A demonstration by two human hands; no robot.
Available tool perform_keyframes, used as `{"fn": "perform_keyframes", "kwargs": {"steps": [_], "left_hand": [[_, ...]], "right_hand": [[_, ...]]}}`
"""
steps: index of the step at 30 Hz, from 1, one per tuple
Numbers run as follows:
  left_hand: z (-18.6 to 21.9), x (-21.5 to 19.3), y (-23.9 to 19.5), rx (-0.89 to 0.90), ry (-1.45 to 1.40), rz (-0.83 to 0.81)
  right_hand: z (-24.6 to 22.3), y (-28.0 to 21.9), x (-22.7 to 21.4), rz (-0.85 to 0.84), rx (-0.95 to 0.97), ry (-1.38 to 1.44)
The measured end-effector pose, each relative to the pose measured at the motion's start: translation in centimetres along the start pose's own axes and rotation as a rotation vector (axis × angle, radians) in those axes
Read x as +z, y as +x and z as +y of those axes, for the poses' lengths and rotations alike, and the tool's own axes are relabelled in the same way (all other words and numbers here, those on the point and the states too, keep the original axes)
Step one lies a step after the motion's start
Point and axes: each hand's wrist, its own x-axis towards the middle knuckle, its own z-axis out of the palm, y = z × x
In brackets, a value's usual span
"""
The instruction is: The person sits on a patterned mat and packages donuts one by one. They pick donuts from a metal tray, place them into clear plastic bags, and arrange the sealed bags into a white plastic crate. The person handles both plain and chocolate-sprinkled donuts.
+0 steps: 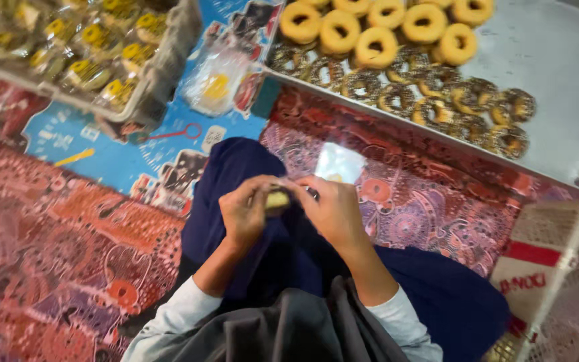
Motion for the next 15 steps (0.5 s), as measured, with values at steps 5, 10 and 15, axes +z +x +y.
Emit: {"fn": "perform_keyframes", "kwargs": {"steps": [5,10,15], "left_hand": [[-1.8,-2.1,-0.3,-0.281,-0.385,0.077],[-2.1,-2.4,-0.8,-0.219,-0.196,0.038],[-0.9,-2.7,-1.1,-0.032,0.01,-0.112]], "right_hand": [[-3.3,0.2,2.6,-0.196,-0.188,-0.127],[-2.7,0.7,3.5,0.051,-0.486,-0.067],[-0.1,1.3,4.4,-0.035,-0.34,0.023]]}}
